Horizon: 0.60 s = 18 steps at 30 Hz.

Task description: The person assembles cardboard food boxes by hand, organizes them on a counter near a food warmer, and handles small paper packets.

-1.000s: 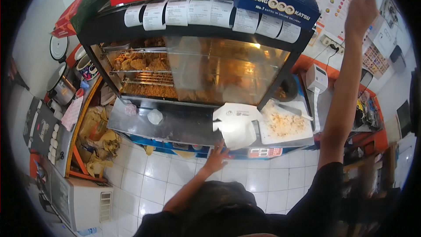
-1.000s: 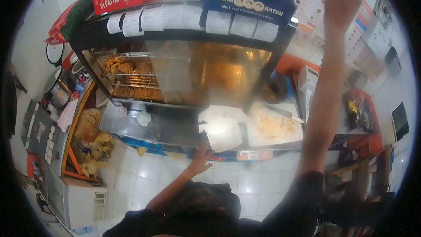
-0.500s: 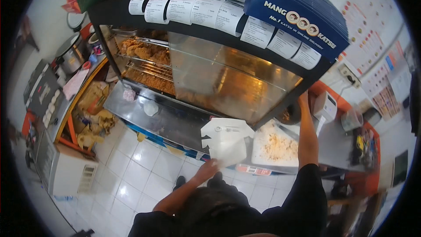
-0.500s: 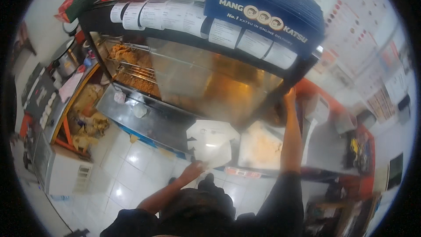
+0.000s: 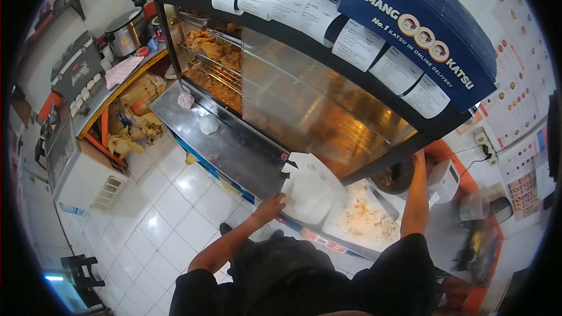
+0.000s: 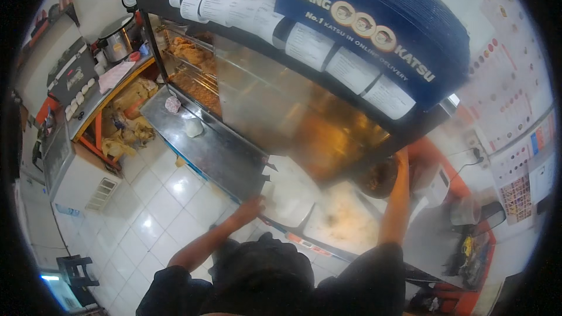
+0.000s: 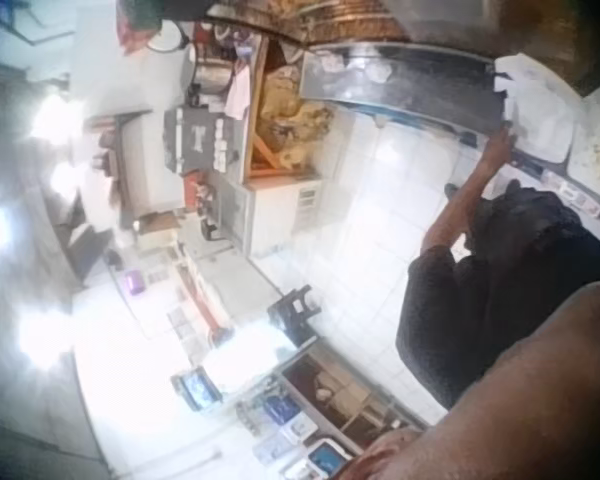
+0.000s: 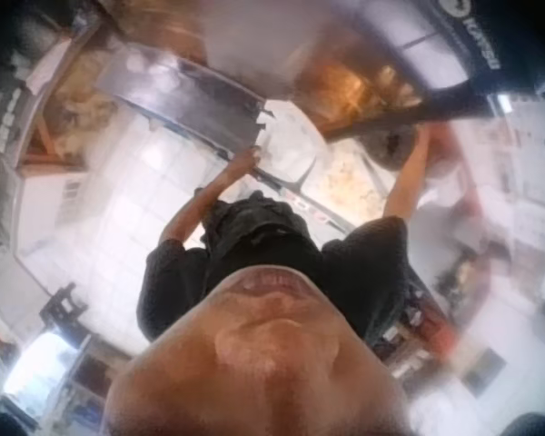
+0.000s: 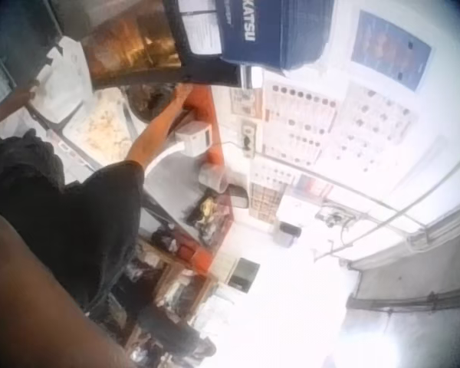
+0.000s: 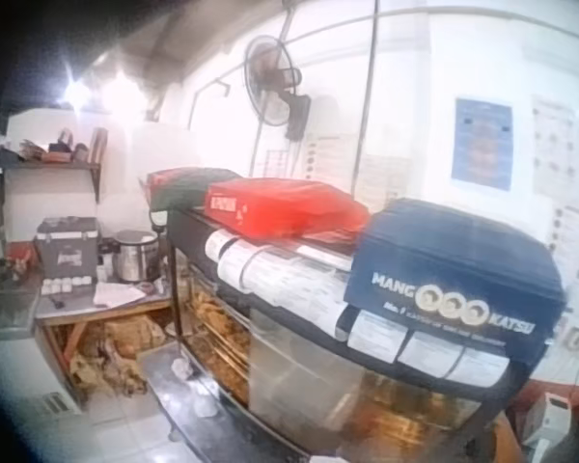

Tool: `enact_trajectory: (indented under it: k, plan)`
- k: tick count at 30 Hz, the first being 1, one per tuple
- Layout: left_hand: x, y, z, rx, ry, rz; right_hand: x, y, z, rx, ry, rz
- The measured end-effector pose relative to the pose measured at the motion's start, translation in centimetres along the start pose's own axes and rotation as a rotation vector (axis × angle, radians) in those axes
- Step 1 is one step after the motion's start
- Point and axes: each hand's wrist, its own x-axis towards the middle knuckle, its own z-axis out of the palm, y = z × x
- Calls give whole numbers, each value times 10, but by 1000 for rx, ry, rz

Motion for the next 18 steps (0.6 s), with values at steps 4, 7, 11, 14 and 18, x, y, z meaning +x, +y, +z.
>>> enact_trajectory:
  k: [4,7,11,14,18]
  plan:
    - [11,16,-11,90,-75,-6,-47,62,-28,71,279,-116]
    - [0,14,-16,99,-31,-61,-60,47,-66,297,338,32]
    - [-9,19,-27,51,-24,-70,-91,-11,-125,602,358,286]
    - [-4,21,-32,42,23,-3,-141,56,-162,1029,681,386]
    - [-17,14,-41,36,51,-1,-149,-54,-334,307,1055,432]
